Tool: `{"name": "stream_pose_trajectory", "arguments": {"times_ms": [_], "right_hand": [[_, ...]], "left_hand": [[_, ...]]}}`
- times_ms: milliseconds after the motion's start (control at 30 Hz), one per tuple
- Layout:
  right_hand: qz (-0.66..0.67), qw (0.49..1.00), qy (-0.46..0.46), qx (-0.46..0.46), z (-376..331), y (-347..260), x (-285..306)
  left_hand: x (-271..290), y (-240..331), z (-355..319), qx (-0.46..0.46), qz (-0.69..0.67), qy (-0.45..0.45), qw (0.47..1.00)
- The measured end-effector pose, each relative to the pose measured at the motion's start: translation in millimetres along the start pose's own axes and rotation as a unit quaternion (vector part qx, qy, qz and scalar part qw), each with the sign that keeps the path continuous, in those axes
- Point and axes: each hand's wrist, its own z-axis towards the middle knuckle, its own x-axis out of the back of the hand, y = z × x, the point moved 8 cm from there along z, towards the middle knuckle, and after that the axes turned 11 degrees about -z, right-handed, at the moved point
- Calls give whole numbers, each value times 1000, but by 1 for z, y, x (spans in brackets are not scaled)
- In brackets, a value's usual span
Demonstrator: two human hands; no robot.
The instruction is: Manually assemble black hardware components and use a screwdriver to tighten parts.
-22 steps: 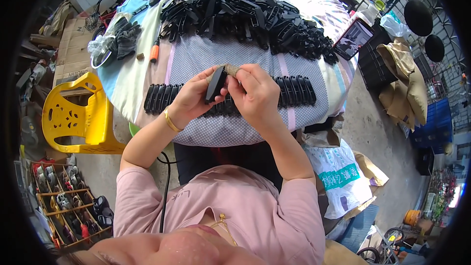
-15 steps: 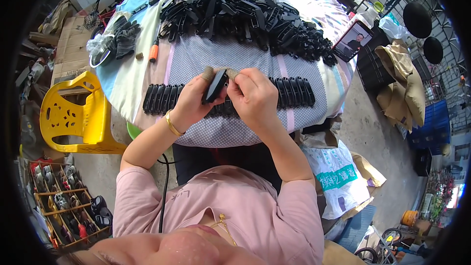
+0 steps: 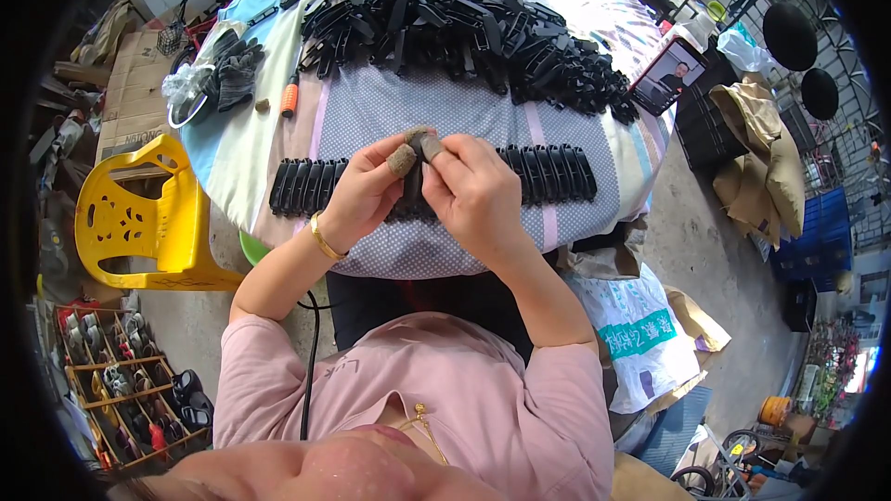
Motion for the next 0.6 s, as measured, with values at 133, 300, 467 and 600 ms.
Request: {"name": "stream_pose_trajectory", "arguments": {"times_ms": [133, 300, 467, 600], "right_hand": [[27, 999, -37, 10, -5, -5, -5], [5, 998, -40, 42, -5, -10, -3], [82, 994, -65, -4, 7, 20, -7], [-69, 988, -109, -87, 25, 101, -21]], "left_hand": [[-6, 4, -3, -4, 17, 1, 1000], [1, 10, -4, 3, 91, 12, 996], [-2, 47, -26, -4, 295, 41, 955], [54, 140, -53, -168, 449, 194, 856]]}}
